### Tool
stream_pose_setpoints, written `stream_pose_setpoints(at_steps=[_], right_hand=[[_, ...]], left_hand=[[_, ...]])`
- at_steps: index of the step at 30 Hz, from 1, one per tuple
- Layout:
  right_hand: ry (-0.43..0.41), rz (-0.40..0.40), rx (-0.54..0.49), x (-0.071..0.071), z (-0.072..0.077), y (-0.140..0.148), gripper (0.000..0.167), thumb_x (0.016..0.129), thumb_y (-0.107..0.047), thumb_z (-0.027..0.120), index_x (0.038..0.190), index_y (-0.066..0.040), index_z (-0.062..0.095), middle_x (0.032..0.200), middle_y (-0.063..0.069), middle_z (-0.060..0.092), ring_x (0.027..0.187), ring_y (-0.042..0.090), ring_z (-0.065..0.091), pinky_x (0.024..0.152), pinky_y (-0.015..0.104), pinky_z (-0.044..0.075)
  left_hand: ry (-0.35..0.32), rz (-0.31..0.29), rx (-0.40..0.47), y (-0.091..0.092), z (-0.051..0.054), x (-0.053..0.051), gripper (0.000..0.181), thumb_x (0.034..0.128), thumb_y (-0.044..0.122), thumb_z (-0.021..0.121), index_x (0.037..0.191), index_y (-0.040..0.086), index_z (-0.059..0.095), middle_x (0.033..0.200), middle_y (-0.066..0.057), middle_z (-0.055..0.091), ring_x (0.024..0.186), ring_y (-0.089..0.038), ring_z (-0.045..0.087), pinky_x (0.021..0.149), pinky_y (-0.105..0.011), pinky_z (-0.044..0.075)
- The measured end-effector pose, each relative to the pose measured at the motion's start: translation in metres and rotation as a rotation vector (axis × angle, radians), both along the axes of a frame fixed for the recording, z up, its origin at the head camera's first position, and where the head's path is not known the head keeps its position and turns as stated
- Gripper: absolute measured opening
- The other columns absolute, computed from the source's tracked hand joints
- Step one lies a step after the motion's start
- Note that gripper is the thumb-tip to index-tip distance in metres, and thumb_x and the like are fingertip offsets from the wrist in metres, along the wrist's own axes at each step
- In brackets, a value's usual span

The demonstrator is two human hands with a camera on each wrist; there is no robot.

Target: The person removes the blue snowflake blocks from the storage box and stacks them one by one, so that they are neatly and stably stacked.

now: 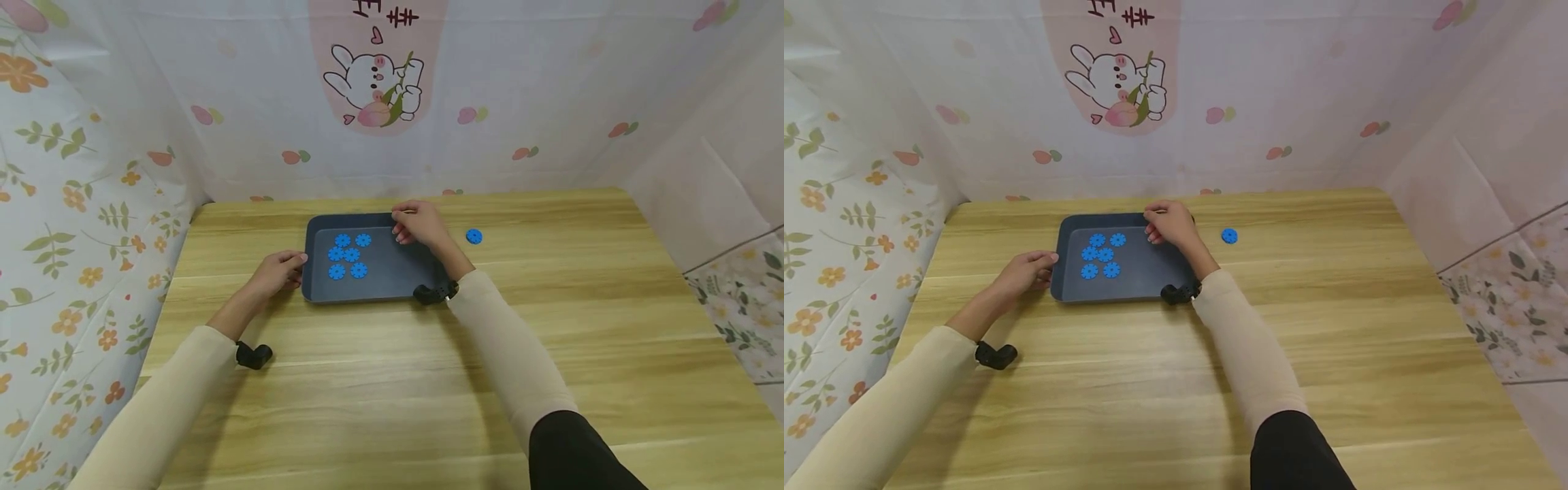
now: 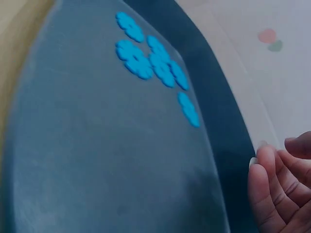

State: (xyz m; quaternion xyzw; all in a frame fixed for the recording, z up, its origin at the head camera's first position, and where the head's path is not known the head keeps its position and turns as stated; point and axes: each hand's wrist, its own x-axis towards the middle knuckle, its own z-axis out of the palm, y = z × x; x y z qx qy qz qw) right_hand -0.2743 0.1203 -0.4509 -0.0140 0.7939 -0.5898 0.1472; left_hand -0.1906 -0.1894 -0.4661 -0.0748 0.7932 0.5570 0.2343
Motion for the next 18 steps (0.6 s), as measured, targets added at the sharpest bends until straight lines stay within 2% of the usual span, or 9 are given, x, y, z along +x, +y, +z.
stream_pose_setpoints(at_steps=[8, 15, 18], right_hand=[[-0.040, 0.091, 0.028, 0.000, -0.009, -0.022, 0.026, 0.099, -0.017, 0.057, 0.123, -0.007, 0.065, 0.072, 0.009, 0.065, 0.053, 0.016, 0.062, 0.062, 0.039, 0.058], [-0.107, 0.144, 0.048, 0.000, -0.017, -0.035, 0.029, 0.099, -0.016, 0.058, 0.126, -0.005, 0.063, 0.072, 0.011, 0.066, 0.051, 0.015, 0.062, 0.057, 0.034, 0.058], [-0.137, 0.163, 0.054, 0.000, -0.020, -0.039, 0.030, 0.099, -0.016, 0.058, 0.126, -0.005, 0.062, 0.071, 0.011, 0.066, 0.051, 0.015, 0.062, 0.055, 0.033, 0.057]], left_hand=[[-0.015, 0.013, 0.004, 0.000, 0.002, 0.001, 0.052, 0.1038, 0.036, 0.046, 0.143, 0.003, 0.044, 0.114, -0.010, 0.054, 0.088, -0.012, 0.055, 0.081, -0.024, 0.051], [-0.043, 0.013, 0.020, 0.002, 0.006, 0.000, 0.049, 0.1050, 0.029, 0.043, 0.144, -0.001, 0.042, 0.116, -0.014, 0.052, 0.087, -0.014, 0.055, 0.088, -0.033, 0.050], [-0.039, 0.013, 0.019, 0.001, 0.006, 0.000, 0.049, 0.1048, 0.030, 0.044, 0.143, 0.000, 0.043, 0.114, -0.013, 0.053, 0.086, -0.013, 0.055, 0.085, -0.030, 0.051]])
